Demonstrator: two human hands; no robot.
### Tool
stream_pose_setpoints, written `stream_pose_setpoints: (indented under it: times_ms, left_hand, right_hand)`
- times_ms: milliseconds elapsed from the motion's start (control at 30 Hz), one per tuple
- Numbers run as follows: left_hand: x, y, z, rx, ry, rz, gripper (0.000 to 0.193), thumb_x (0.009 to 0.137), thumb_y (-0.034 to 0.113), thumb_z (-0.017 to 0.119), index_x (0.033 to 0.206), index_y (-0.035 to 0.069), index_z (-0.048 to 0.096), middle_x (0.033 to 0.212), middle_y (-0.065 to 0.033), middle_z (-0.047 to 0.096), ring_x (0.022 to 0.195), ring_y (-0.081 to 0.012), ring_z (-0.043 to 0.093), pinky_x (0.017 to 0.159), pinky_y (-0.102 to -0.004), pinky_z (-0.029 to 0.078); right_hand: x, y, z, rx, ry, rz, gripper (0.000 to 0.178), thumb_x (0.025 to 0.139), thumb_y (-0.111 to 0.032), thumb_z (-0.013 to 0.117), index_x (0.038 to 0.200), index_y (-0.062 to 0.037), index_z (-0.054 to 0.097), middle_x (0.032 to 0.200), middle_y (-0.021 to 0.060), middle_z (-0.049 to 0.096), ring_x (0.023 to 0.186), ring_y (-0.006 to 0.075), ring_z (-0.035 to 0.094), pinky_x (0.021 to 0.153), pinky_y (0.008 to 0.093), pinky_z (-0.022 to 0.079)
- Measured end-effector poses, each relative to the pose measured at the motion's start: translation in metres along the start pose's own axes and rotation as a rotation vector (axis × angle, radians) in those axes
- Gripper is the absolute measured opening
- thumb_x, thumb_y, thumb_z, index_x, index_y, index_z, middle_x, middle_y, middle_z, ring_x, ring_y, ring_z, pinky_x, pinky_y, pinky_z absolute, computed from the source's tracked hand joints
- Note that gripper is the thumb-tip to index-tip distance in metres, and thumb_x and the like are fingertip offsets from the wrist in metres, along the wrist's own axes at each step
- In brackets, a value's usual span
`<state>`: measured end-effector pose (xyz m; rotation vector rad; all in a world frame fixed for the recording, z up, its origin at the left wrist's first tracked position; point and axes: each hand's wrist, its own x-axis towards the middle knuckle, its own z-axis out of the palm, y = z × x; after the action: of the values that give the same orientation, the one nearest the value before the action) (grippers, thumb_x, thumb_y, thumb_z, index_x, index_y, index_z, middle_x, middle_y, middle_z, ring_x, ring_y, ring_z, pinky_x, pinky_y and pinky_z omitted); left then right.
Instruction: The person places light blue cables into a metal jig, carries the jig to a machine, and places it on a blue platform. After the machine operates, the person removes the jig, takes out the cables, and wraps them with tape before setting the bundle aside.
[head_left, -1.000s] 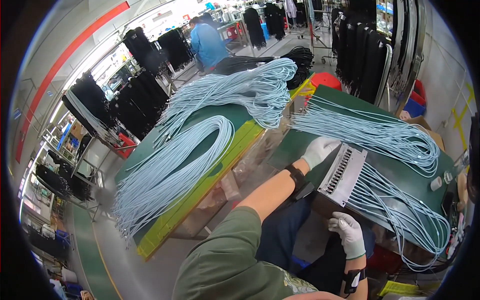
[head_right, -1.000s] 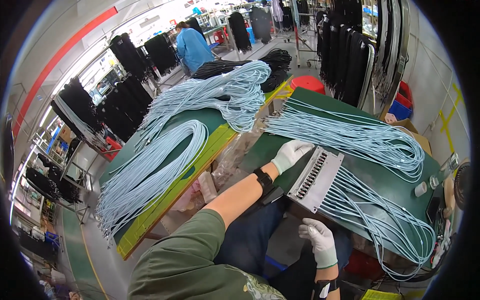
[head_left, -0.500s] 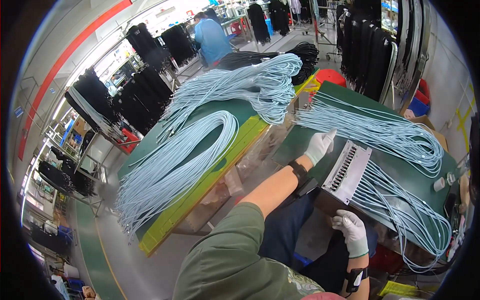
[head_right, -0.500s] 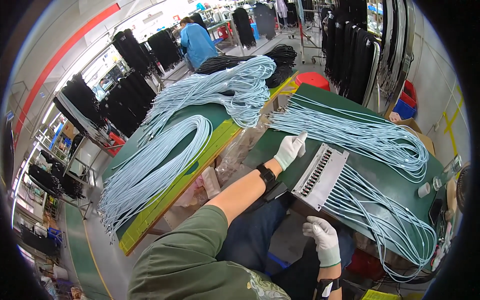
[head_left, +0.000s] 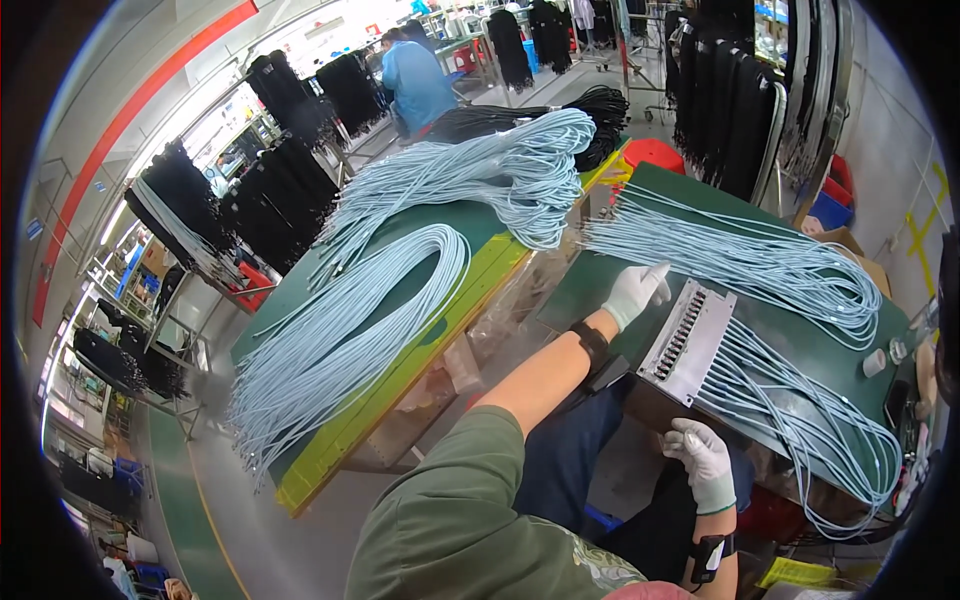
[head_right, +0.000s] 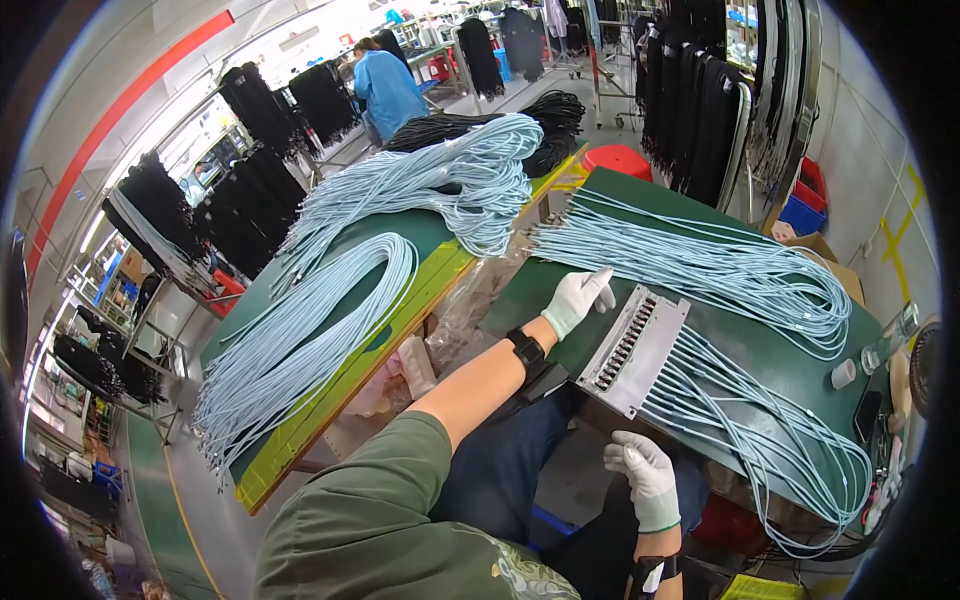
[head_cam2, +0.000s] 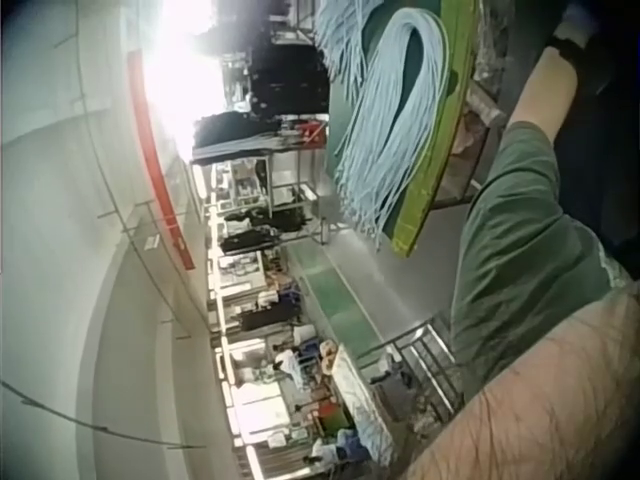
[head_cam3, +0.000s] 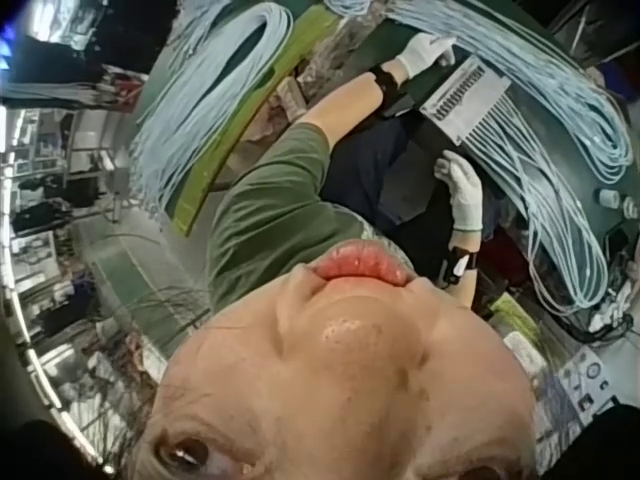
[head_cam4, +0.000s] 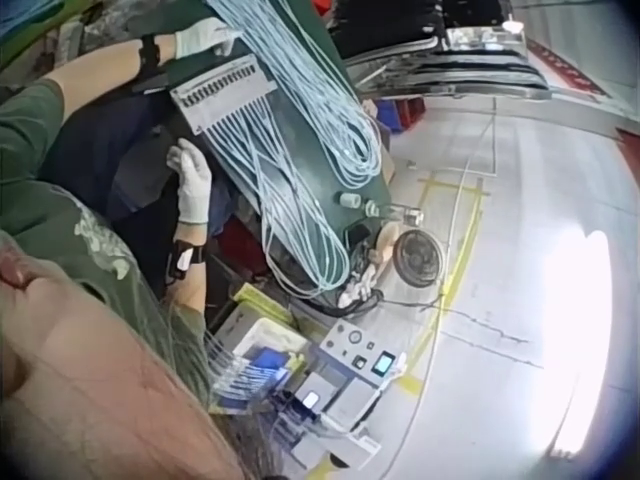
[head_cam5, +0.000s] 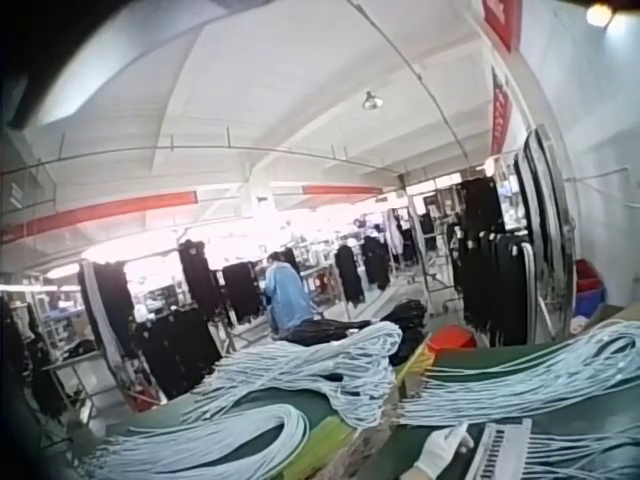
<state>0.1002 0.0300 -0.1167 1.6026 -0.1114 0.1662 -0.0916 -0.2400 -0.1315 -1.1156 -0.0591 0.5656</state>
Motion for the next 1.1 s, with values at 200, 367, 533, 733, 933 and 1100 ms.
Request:
stream_pose_setpoints:
  times_ms: [200,367,533,733,933,1100]
  left_hand:
    - [0.0012,-0.0005,0.0014,0.042,-0.056,0.0,0.056,0.102,0.046,0.053,0.068,0.004,0.071,0.068,-0.0043,0.069,0.06,-0.011,0.062,0.062,-0.0269,0.048]
    - [0.0015,0.0006,0.0016,0.026,-0.059,-0.042,0.052,0.102,0.04,0.055,0.07,0.001,0.071,0.069,-0.0058,0.069,0.061,-0.0109,0.061,0.063,-0.0255,0.048]
    - [0.0001,0.0015,0.0017,0.039,-0.071,-0.022,0.051,0.103,0.037,0.055,0.071,0.001,0.071,0.07,-0.0059,0.07,0.06,-0.011,0.061,0.063,-0.0258,0.048]
    - [0.0009,-0.0009,0.0022,0.013,-0.061,-0.024,0.05,0.103,0.036,0.055,0.072,0.001,0.071,0.07,-0.0055,0.07,0.06,-0.0109,0.061,0.063,-0.0255,0.048]
    - [0.0003,0.0013,0.0027,0.027,-0.078,-0.024,0.051,0.103,0.037,0.055,0.072,0.0,0.071,0.07,-0.0055,0.07,0.061,-0.0108,0.061,0.063,-0.0252,0.048]
    - [0.0013,-0.0008,0.0005,0.041,-0.084,-0.018,0.051,0.103,0.038,0.055,0.073,0.0,0.071,0.071,-0.0055,0.07,0.061,-0.0109,0.061,0.063,-0.0252,0.048]
  right_hand:
    - [-0.0011,0.001,0.002,0.002,0.011,0.007,0.046,0.094,-0.028,0.07,0.123,0.0054,0.058,0.099,0.0116,0.069,0.089,0.0216,0.067,0.084,0.0349,0.055]
    - [-0.0029,-0.0017,0.0053,0.002,0.022,0.002,0.046,0.093,-0.027,0.07,0.124,0.0054,0.059,0.099,0.0118,0.069,0.089,0.0217,0.067,0.084,0.0351,0.055]
    - [-0.0041,-0.0008,0.0014,0.011,0.007,-0.006,0.046,0.093,-0.027,0.07,0.124,0.0056,0.059,0.1,0.0123,0.07,0.089,0.0219,0.068,0.084,0.0354,0.055]
    - [-0.0036,-0.0027,0.0034,0.014,0.009,-0.014,0.045,0.093,-0.026,0.07,0.123,0.0059,0.059,0.1,0.0127,0.07,0.09,0.022,0.068,0.084,0.0354,0.055]
    - [-0.0053,-0.0021,0.0002,0.007,0.018,-0.016,0.045,0.094,-0.026,0.069,0.124,0.0062,0.059,0.1,0.0134,0.07,0.09,0.0216,0.068,0.085,0.0352,0.055]
    - [-0.0039,-0.0019,0.0028,-0.003,0.016,-0.009,0.045,0.094,-0.026,0.069,0.124,0.0066,0.059,0.101,0.0136,0.07,0.09,0.0216,0.068,0.084,0.035,0.055]
